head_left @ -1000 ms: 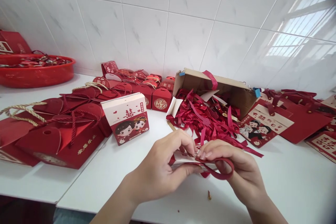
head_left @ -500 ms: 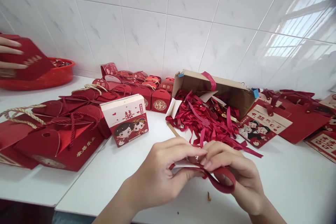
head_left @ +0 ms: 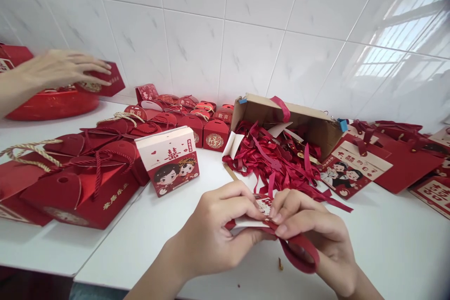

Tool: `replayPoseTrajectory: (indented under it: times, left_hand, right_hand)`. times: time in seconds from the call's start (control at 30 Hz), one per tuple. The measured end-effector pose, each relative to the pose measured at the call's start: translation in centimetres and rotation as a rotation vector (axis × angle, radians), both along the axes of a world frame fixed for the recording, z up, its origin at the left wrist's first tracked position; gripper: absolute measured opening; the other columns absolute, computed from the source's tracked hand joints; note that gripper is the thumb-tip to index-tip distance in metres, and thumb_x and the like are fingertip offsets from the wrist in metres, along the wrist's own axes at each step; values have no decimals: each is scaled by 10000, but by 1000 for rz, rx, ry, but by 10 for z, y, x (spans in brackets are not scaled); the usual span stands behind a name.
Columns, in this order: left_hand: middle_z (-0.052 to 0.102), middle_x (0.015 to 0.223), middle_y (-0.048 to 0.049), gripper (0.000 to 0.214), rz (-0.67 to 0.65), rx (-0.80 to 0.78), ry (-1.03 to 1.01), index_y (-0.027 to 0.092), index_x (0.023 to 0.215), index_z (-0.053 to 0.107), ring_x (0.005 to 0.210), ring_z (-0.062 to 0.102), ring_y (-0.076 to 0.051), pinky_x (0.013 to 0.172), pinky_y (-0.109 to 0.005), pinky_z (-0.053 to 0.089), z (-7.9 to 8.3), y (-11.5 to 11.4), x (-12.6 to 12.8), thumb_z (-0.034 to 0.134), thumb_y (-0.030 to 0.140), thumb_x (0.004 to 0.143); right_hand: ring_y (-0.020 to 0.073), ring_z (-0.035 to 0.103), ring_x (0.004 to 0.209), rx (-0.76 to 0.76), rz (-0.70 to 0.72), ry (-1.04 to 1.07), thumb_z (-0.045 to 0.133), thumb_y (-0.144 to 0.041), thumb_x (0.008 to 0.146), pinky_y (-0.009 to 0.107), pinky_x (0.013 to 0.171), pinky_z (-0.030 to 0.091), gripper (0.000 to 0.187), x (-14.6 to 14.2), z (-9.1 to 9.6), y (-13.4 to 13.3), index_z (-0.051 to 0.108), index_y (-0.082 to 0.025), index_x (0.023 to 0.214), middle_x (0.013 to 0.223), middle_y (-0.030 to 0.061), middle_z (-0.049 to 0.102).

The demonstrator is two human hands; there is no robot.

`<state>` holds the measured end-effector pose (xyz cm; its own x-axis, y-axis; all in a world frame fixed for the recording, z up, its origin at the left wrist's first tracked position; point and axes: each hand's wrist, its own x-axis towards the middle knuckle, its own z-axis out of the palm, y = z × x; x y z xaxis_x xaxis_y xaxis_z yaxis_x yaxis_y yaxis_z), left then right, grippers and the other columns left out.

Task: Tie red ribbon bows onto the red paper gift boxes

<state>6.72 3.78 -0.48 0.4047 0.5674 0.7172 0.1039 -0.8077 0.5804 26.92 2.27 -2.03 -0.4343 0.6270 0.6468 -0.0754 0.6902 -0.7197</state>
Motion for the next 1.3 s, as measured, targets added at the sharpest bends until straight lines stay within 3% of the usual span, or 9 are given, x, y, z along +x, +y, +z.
replayPoseTrajectory:
  times: [0.33, 0.5, 0.63, 0.87, 1.03, 1.1, 1.2, 1.27, 1.3]
  left_hand:
    - [677, 738, -98, 74, -3, -27, -38, 107, 738, 688, 673, 662, -167, 607, -247, 556, -4, 8, 0, 712, 44, 709]
    - [670, 734, -92, 54, 6, -38, -28, 115, 732, 679, 680, 662, -167, 617, -252, 556, -4, 7, 2, 702, 66, 727]
    - [679, 738, -83, 52, 37, -45, -40, 122, 732, 684, 665, 664, -157, 609, -240, 553, -1, 5, 3, 702, 74, 725]
    - [689, 717, -55, 97, 145, -99, -67, 152, 717, 703, 670, 661, -153, 616, -240, 541, 3, 4, 7, 662, 64, 728]
    - [678, 743, -57, 74, 189, -142, -68, 164, 739, 723, 676, 651, -159, 644, -271, 537, 0, 11, 8, 671, 111, 738]
    - [666, 747, -57, 31, 201, -158, -73, 166, 736, 721, 684, 643, -163, 658, -285, 529, -1, 15, 8, 692, 156, 742]
    - [646, 740, -43, 80, 234, -226, -73, 168, 707, 690, 685, 628, -165, 650, -291, 509, -2, 22, 7, 727, 234, 733]
    - [643, 738, -31, 127, 250, -287, -60, 170, 709, 661, 699, 627, -166, 660, -291, 498, -3, 25, 7, 731, 272, 735]
    - [649, 754, -28, 138, 253, -318, -52, 171, 729, 649, 720, 632, -168, 678, -292, 497, -3, 26, 7, 727, 285, 741]
  right_hand:
    - [225, 550, 1135, -36, -44, -53, 568, -182, 886, 362, 936, 477, 260, -3, 5, 0, 653, -309, 1096, 1118, 62, 595]
    - [225, 573, 1080, -17, -46, 7, 562, -259, 899, 372, 933, 484, 203, -5, 5, 0, 664, -278, 1074, 1029, 67, 625]
    - [212, 590, 1022, 58, -70, 12, 498, -209, 916, 366, 911, 491, 236, -6, 7, 1, 663, -250, 1079, 1014, 75, 642]
    - [235, 560, 1110, 34, -99, 2, 529, -299, 906, 363, 928, 495, 275, -7, 11, 1, 642, -277, 1155, 1101, 78, 656]
    - [252, 555, 1130, 35, -108, -6, 532, -314, 906, 417, 959, 482, 287, -5, 2, 7, 627, -287, 1175, 1126, 82, 650]
    - [250, 560, 1129, 8, -111, 23, 531, -317, 909, 443, 958, 481, 357, -5, -5, 12, 554, -310, 1266, 1150, 79, 638]
    - [236, 552, 1142, -53, -132, 71, 565, -318, 890, 479, 988, 452, 607, -4, -13, 22, 304, -343, 1437, 1203, 77, 603]
    - [236, 517, 1190, -97, -151, 14, 625, -321, 850, 481, 1007, 435, 776, 0, -14, 29, 170, -340, 1479, 1287, 88, 546]
    - [241, 502, 1206, -114, -173, -62, 663, -325, 822, 476, 1011, 430, 809, 3, -13, 33, 185, -332, 1474, 1323, 95, 515]
